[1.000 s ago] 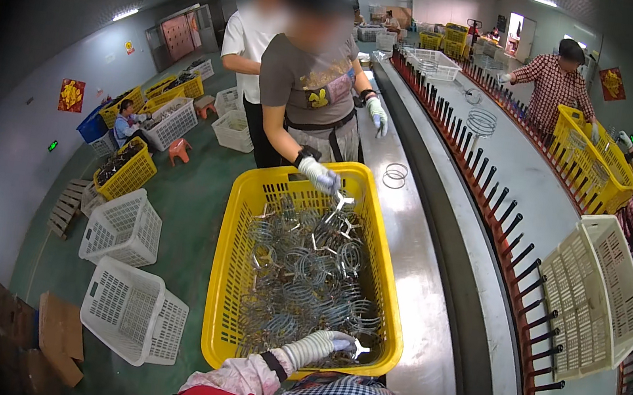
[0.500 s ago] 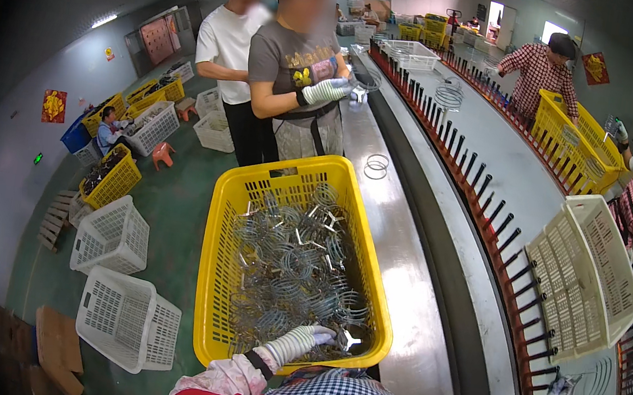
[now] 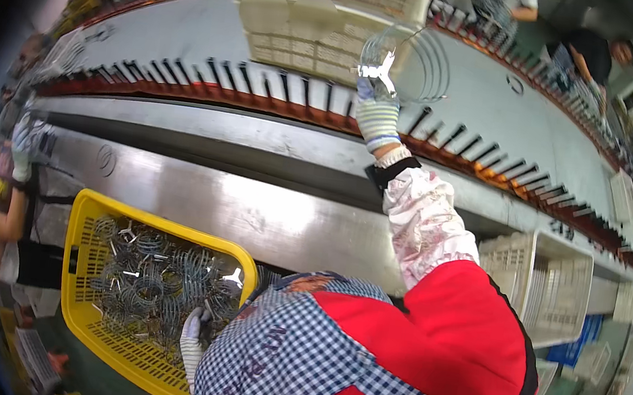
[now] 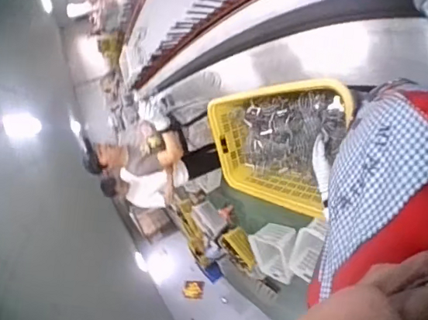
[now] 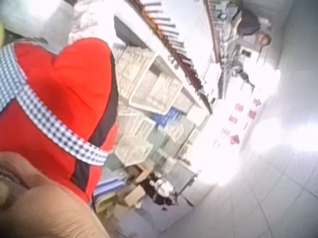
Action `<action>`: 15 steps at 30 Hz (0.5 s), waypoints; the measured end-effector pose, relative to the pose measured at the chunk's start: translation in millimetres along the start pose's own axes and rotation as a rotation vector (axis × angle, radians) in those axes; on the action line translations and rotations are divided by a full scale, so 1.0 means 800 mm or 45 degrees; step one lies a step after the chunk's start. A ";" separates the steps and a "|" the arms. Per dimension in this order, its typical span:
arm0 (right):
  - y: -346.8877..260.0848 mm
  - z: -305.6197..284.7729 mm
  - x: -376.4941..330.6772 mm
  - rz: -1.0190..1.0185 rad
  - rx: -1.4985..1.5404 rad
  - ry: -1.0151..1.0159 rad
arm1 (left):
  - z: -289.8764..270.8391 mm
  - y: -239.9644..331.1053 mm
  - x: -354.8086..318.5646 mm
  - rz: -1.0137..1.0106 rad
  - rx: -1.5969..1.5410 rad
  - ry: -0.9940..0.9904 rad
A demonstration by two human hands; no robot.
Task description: The worker is assembling small metal spring components onto an assembly line conveyor system.
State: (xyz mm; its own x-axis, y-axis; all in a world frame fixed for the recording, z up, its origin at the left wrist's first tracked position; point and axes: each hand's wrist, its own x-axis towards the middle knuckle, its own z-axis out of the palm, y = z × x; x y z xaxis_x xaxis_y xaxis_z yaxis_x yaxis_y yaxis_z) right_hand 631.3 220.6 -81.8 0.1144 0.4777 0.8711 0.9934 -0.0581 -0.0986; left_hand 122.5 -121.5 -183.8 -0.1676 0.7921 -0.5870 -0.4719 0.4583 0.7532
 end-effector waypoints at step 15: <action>0.229 -0.188 -0.046 1.118 1.442 0.804 | 0.031 0.019 0.019 -0.049 0.114 0.081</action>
State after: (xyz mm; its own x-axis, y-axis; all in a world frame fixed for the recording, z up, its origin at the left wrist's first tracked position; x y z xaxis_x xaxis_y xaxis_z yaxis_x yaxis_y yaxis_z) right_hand 808.6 60.7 -60.0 0.9056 0.2017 0.3732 0.1375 0.6926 -0.7081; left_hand 134.6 -92.2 -174.2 -0.2067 0.7474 -0.6314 -0.4006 0.5241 0.7515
